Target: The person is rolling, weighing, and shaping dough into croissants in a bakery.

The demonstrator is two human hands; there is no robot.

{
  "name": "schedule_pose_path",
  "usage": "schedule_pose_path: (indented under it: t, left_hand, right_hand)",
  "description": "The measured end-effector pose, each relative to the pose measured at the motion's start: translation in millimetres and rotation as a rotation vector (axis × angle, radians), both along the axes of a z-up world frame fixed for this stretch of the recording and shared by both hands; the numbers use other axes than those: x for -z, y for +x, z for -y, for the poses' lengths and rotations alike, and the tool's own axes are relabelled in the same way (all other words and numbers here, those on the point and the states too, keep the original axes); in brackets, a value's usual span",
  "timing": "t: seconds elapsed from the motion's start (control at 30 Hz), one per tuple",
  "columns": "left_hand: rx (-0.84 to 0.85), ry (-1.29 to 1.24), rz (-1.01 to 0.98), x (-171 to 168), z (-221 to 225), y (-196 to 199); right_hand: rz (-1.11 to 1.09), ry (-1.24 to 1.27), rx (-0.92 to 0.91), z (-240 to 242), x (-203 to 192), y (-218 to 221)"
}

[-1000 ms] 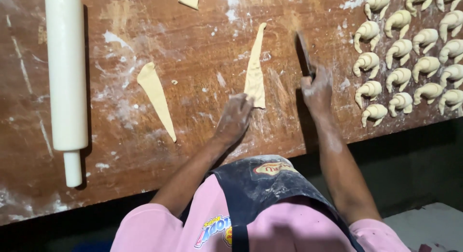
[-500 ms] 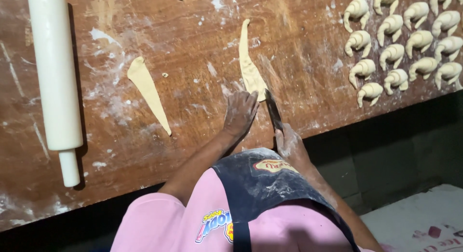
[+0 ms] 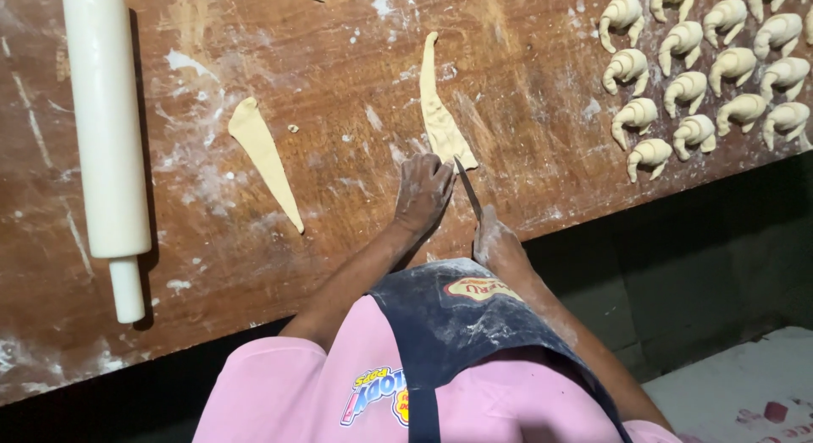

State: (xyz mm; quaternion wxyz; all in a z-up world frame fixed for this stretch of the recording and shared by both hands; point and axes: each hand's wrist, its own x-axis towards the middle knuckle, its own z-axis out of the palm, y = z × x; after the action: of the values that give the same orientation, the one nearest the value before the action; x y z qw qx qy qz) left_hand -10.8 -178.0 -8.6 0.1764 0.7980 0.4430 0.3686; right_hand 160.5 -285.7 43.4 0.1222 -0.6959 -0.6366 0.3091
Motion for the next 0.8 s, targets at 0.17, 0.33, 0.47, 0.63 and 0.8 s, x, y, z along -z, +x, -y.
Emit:
schedule_pose_path:
  t: [0.17,0.33,0.47,0.63,0.8]
  left_hand:
    - [-0.036,-0.058,0.003,-7.6,0.3,-1.3]
    - [-0.029,-0.02,0.095,5.4,3.4,-0.1]
    - [-0.041,-0.067,0.07,13.6,2.2,3.3]
    - [-0.043,-0.225,-0.038,23.9,-9.8,9.8]
    - [-0.072,-0.34,-0.172,46.7,-19.2,17.7]
  right_hand:
    - [0.064,-0.272,-0.133,11.5,-4.2,24.8]
    - [0.108,-0.083,-0.07,14.6,-19.1,52.0]
    - [0.258,0.212,0.023,-33.1,-16.7,75.9]
    - [0.465,0.482,-0.179,-75.1,-12.2,85.2]
    - [0.188,0.462,-0.429,-112.7,-15.4,57.4]
